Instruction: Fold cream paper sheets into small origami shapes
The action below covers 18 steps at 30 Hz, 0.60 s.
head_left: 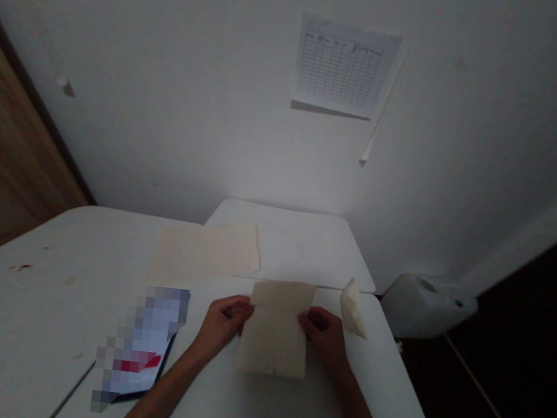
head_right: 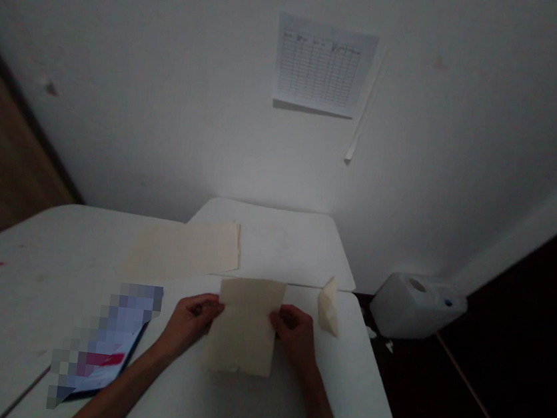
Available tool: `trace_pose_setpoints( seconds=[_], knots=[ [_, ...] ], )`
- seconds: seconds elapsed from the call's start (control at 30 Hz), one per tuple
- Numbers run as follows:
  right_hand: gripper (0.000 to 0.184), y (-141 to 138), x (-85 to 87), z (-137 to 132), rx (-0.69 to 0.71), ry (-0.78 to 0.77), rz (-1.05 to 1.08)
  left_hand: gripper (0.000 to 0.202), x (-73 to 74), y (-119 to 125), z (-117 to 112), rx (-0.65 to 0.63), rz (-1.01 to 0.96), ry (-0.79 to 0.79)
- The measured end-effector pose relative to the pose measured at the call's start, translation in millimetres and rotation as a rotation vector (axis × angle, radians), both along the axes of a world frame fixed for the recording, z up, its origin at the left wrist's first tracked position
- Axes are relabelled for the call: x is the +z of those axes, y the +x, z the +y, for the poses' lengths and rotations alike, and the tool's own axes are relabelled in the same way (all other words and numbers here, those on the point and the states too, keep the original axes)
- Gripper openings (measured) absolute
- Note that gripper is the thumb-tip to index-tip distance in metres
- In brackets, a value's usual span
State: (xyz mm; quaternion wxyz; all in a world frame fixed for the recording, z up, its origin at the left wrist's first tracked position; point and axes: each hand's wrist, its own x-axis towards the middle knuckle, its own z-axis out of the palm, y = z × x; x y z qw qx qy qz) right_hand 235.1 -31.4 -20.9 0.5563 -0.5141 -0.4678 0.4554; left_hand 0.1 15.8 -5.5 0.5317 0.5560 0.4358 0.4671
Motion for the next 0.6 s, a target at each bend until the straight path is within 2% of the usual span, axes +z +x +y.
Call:
trace_pose_setpoints(
  seconds=[0.1,0.23,0.3,0.37,0.5,0.6],
  knots=[
    [0.031,3.2,0.1,-1.8,-0.016,-0.022,-0.088,0.034,0.9,0.2,-0.5,0.06,0.053,0.095],
    [0.03,9.0,4.2,-6.8,0.086,-0.062,-0.204,0.048,5.5,-2.7,-0.1,0.198,0.312,0.469],
    [0.028,10.5,7.2,-9.9,0.159,-0.076,-0.255,0.045,8.5,-4.4,-0.6,0.185,0.422,0.573],
    [0.026,11.0,10.1,-13.1,0.198,-0.084,-0.303,0.039,12.6,-5.0,-2.7,0.071,0.502,0.578],
    [0.024,11.3,15.5,-17.0,0.261,-0.1,-0.313,0.024,22.6,-2.2,-8.5,-0.174,0.574,0.433],
    [0.029,12.5,20.2,-16.1,0.239,-0.094,-0.21,0.028,25.6,0.8,-8.8,-0.197,0.452,0.25]
  ],
)
